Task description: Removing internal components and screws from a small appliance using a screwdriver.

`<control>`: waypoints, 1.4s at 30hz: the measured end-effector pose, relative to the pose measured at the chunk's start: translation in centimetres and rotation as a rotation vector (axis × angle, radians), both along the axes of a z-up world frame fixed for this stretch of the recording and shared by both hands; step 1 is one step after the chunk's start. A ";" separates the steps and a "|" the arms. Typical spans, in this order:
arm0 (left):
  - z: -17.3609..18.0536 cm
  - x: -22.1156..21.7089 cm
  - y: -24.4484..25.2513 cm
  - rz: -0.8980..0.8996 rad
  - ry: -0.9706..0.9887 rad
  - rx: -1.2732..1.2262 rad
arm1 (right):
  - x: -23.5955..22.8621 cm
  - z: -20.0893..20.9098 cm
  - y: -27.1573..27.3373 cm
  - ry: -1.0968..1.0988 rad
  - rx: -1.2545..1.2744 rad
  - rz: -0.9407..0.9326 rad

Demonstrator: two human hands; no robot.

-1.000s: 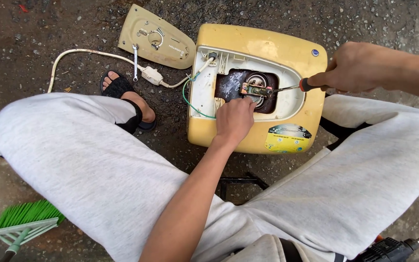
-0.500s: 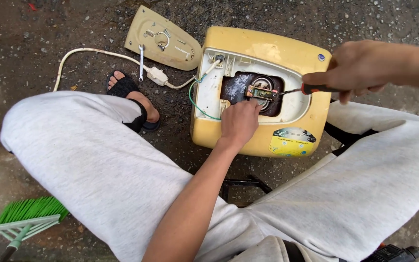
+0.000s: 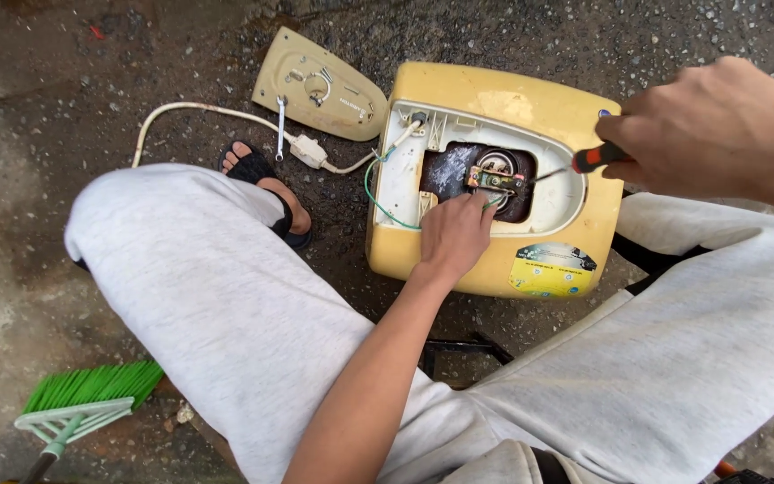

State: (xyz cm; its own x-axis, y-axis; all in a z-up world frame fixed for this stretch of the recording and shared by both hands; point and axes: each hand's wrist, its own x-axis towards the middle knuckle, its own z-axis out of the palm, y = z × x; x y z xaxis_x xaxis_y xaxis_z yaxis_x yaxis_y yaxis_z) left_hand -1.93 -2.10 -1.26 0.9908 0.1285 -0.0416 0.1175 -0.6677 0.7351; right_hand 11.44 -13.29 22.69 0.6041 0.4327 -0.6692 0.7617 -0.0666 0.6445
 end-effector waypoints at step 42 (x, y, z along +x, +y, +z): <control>-0.1 0.0 -0.4 0.219 -0.492 0.182 | -11.7 -15.4 -1.5 0.387 1.402 -1.661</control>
